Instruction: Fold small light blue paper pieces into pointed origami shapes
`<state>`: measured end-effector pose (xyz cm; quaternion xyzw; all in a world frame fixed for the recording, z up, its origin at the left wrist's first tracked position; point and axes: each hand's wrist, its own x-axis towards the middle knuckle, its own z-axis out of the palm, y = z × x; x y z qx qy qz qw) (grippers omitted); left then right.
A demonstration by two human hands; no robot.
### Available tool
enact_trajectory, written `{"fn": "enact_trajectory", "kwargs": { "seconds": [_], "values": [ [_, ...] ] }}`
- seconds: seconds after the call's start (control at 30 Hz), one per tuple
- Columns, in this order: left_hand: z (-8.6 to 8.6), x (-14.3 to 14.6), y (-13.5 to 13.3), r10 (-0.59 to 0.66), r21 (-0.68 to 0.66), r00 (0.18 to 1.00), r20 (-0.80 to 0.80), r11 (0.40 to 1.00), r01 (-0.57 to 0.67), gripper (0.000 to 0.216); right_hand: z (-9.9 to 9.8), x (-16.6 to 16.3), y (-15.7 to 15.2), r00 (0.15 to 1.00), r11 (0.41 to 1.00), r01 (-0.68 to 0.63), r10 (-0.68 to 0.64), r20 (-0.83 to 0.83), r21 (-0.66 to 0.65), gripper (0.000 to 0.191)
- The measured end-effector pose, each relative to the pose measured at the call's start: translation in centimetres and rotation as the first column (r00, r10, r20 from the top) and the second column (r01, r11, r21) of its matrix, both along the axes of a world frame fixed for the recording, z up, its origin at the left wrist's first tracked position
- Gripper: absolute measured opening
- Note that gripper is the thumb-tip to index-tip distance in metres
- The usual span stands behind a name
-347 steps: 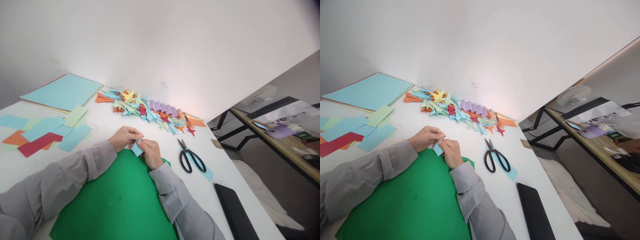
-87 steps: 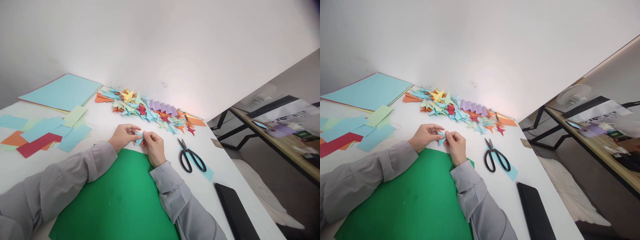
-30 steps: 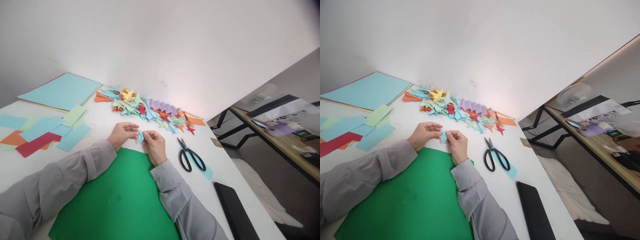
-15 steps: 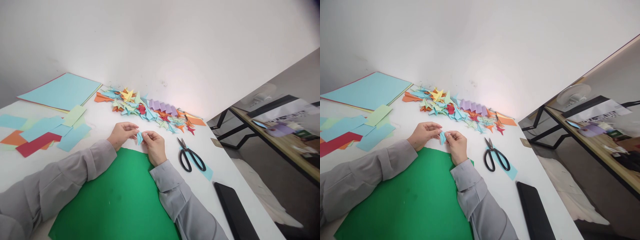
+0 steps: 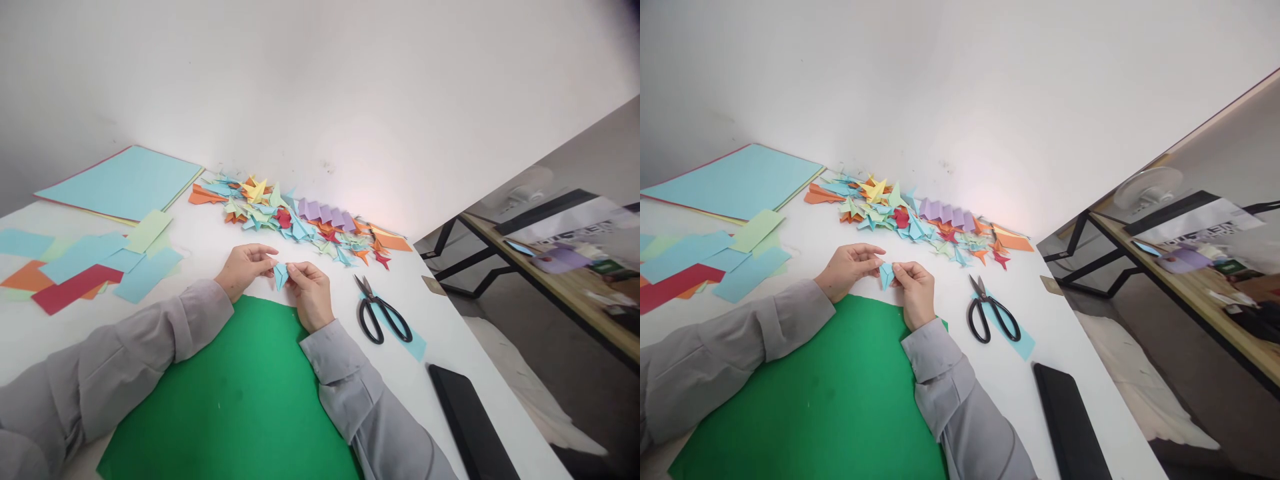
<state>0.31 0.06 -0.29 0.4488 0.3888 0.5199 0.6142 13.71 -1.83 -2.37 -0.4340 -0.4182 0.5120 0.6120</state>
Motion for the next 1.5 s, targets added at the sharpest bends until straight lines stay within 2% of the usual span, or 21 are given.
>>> {"fn": "enact_trajectory", "kwargs": {
  "seconds": [0.1, 0.3, 0.53, 0.8, 0.97, 1.13, 1.33, 1.5],
  "values": [
    [-0.14, 0.07, 0.06, -0.008, -0.018, 1.000, 0.005, 1.000, 0.008, 0.028, 0.04, -0.07, -0.01, 1.000, 1.000, -0.007, 0.007, 0.007, 0.005, 0.013],
    [0.12, -0.01, 0.00, 0.021, 0.049, 0.996, -0.081, 0.999, -0.017, 0.025, 0.14, -0.12, -0.09, 0.999, 1.000, -0.021, 0.021, 0.041, 0.005, 0.021],
    [0.16, -0.06, -0.07, 0.004, 0.036, 0.997, -0.073, 0.999, -0.001, 0.029, 0.58, -0.22, -0.32, 0.969, 0.999, -0.041, 0.032, 0.244, 0.032, 0.022],
    [0.02, 0.07, -0.16, -0.046, 0.067, 0.991, -0.126, 0.996, 0.054, 0.024, 0.30, -0.16, -0.31, 0.984, 0.997, -0.076, 0.072, 0.165, 0.017, 0.025],
    [0.06, 0.03, -0.19, -0.022, 0.084, 0.992, -0.125, 0.996, 0.033, 0.021, 0.41, -0.20, -0.42, 0.962, 0.998, -0.056, 0.047, 0.268, 0.026, 0.024],
    [0.08, -0.12, -0.27, -0.038, 0.082, 0.994, -0.099, 0.996, 0.046, 0.021, 0.26, -0.28, -0.46, 0.941, 0.998, -0.054, 0.046, 0.337, 0.016, 0.032],
    [-0.41, -0.44, 0.13, -0.139, 0.068, 0.990, -0.018, 0.988, 0.140, 0.024, 0.47, -0.27, -0.50, 0.947, 0.983, -0.177, 0.158, 0.279, 0.044, 0.029],
    [-0.59, -0.50, 0.27, -0.176, 0.037, 0.983, 0.050, 0.984, 0.174, 0.025, 0.62, -0.17, -0.47, 0.961, 0.979, -0.205, 0.200, 0.189, 0.006, 0.026]
  ]
}}
